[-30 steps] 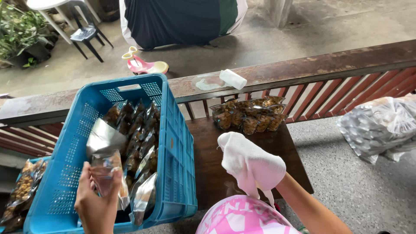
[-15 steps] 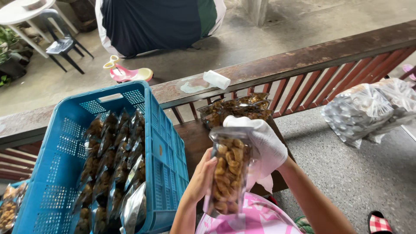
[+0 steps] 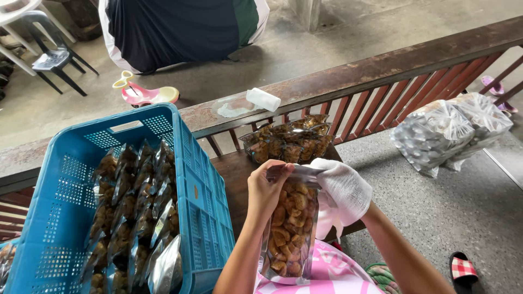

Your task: The person wipes sealed plastic bags of snacks with a white cloth, one at a time, then places them on a wooden bench. The person repeatedly picks bags from a blue crate, wipes them, and sets them down in a row.

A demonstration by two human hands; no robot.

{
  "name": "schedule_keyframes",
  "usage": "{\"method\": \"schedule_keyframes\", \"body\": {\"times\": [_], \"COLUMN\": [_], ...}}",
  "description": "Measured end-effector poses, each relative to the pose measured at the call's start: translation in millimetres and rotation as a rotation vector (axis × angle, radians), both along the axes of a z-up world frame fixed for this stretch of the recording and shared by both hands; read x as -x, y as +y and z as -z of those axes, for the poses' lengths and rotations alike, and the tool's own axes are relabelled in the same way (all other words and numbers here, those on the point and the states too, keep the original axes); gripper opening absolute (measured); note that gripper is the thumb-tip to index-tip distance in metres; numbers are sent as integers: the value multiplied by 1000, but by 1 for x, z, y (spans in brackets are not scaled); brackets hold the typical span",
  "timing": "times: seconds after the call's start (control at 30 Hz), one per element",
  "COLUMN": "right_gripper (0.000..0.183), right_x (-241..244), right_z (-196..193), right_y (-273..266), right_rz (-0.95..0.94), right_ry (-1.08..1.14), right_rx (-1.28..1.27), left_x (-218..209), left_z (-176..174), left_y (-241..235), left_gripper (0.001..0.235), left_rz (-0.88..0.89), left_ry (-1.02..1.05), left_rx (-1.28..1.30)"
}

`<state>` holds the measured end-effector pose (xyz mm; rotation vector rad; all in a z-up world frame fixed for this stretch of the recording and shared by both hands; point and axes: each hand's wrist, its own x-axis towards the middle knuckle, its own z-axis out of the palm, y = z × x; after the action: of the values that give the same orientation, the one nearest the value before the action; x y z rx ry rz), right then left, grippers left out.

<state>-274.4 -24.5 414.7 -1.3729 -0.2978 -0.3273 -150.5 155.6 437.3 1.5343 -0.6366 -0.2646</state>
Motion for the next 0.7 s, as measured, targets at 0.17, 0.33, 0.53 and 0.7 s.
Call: {"method": "schedule_keyframes", "body": {"times": [0.17, 0.33, 0.53, 0.7], "right_gripper": [73, 72, 69, 68], "right_x": [17, 18, 13, 1], "right_z": [32, 51, 14, -31], "right_y": [-19, -24, -1, 22], "right_rz": [483, 644, 436, 202], "right_ry": [-71, 24, 68, 77], "right_rx": [533, 561, 554, 649], "left_x": [2, 1, 0, 1], "left_z": [-4, -9, -10, -13], "left_y": [3, 1, 5, 19], "left_gripper": [24, 28, 31, 26], "left_rz": [-26, -16, -23, 97], "left_ry": [1, 31, -24, 92], "left_rx": [-46, -120, -36, -84]}}
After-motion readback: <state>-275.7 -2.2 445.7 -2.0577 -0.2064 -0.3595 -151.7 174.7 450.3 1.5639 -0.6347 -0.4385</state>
